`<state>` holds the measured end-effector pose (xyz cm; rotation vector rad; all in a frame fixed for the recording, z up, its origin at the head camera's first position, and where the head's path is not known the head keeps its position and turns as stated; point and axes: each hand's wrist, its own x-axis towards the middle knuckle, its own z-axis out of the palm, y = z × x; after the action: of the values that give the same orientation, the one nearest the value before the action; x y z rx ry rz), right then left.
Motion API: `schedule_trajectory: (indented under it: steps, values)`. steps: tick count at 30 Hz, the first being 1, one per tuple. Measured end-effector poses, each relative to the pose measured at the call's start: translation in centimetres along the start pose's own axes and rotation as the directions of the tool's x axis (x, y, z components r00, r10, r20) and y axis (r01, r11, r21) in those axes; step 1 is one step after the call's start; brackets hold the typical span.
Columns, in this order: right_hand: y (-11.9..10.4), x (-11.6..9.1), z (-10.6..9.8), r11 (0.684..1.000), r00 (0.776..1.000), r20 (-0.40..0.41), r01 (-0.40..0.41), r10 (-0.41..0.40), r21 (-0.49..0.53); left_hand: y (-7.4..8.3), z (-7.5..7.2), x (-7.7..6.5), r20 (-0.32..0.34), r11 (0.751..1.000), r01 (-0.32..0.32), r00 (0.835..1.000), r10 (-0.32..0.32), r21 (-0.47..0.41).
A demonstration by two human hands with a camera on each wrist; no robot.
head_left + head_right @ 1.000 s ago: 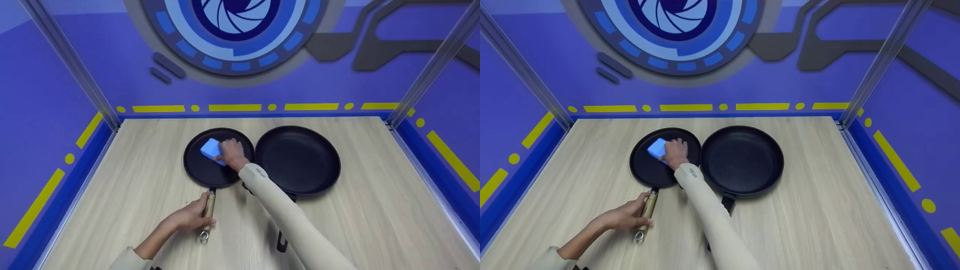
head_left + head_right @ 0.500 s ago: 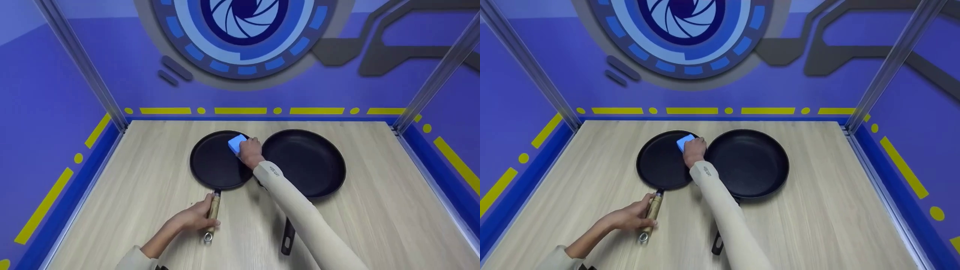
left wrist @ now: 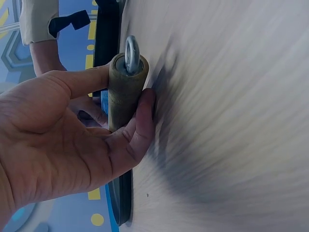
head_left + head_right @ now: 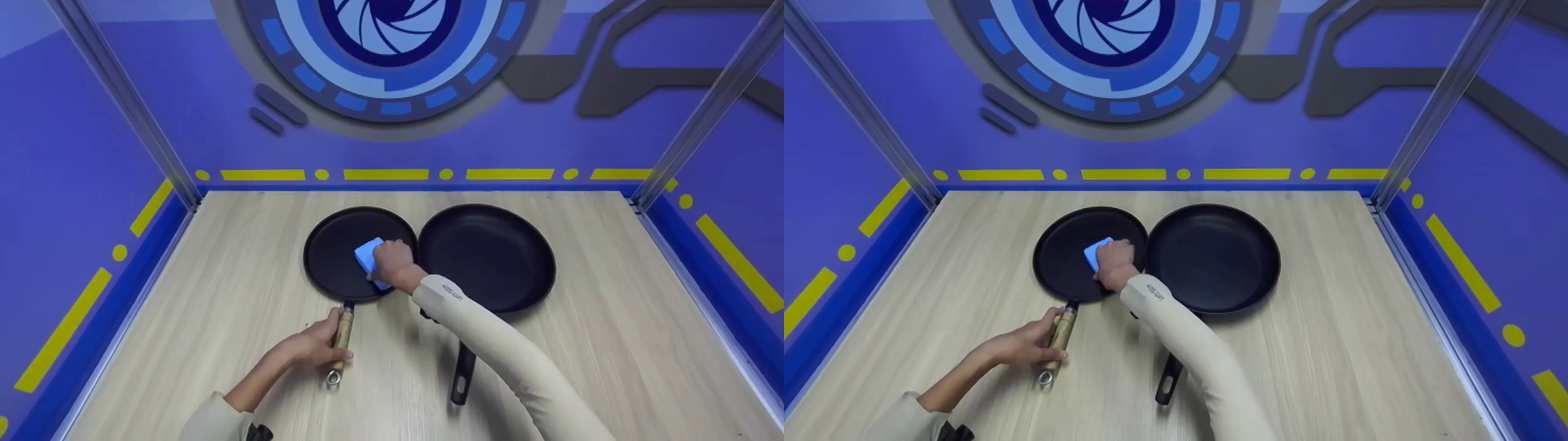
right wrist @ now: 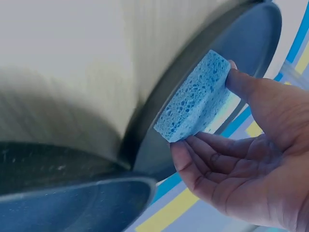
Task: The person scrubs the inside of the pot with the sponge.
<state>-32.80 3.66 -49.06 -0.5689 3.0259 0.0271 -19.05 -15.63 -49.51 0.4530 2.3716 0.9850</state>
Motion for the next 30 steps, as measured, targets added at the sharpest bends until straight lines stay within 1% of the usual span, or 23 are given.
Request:
schedule_trajectory:
  steps: [3,6,8,13,15,17,21,25,27,30]
  values:
    - [-0.7,0.0,0.0,0.998,0.998,-0.022,0.066,-0.066,0.004,0.0,-0.3,0.0,0.001,1.000,-0.002,1.000,0.002,0.010]
    - [-1.4,0.2,0.0,0.990,0.990,-0.027,0.140,-0.139,0.035,-0.1,-0.4,-0.1,0.000,1.000,-0.003,1.000,0.003,0.015]
    - [-1.8,0.4,0.1,0.983,0.985,-0.024,0.172,-0.171,0.062,-0.1,-0.5,-0.2,0.001,1.000,-0.006,1.000,0.006,0.012]
    - [-2.2,1.1,0.0,0.973,0.984,-0.019,0.178,-0.177,0.150,-0.2,-0.8,-0.5,-0.003,1.000,-0.017,1.000,0.017,0.009]
    - [-2.1,1.4,-0.1,0.970,0.983,-0.016,0.182,-0.181,0.164,-0.2,-0.8,-0.5,-0.005,1.000,-0.023,1.000,0.023,0.015]
    - [-2.0,1.7,0.0,0.970,0.982,-0.014,0.191,-0.191,0.148,-0.2,-0.9,-0.6,-0.004,1.000,-0.016,1.000,0.016,0.019]
    - [-1.5,2.4,0.1,0.975,0.984,-0.016,0.179,-0.179,0.129,-0.1,-0.8,-0.4,0.002,1.000,0.008,1.000,-0.009,0.022]
    - [-0.2,3.5,0.2,0.977,0.990,-0.031,0.139,-0.136,0.159,-0.2,-0.5,-0.2,0.003,1.000,0.014,1.000,-0.014,0.025]
    - [1.0,4.1,0.2,0.981,0.995,-0.040,0.095,-0.090,0.171,-0.2,-0.4,0.0,0.006,1.000,0.009,1.000,-0.009,0.018]
    - [2.7,4.9,0.3,0.987,0.999,-0.049,-0.001,0.008,0.159,-0.2,-0.2,0.2,0.007,1.000,0.005,1.000,-0.005,0.011]
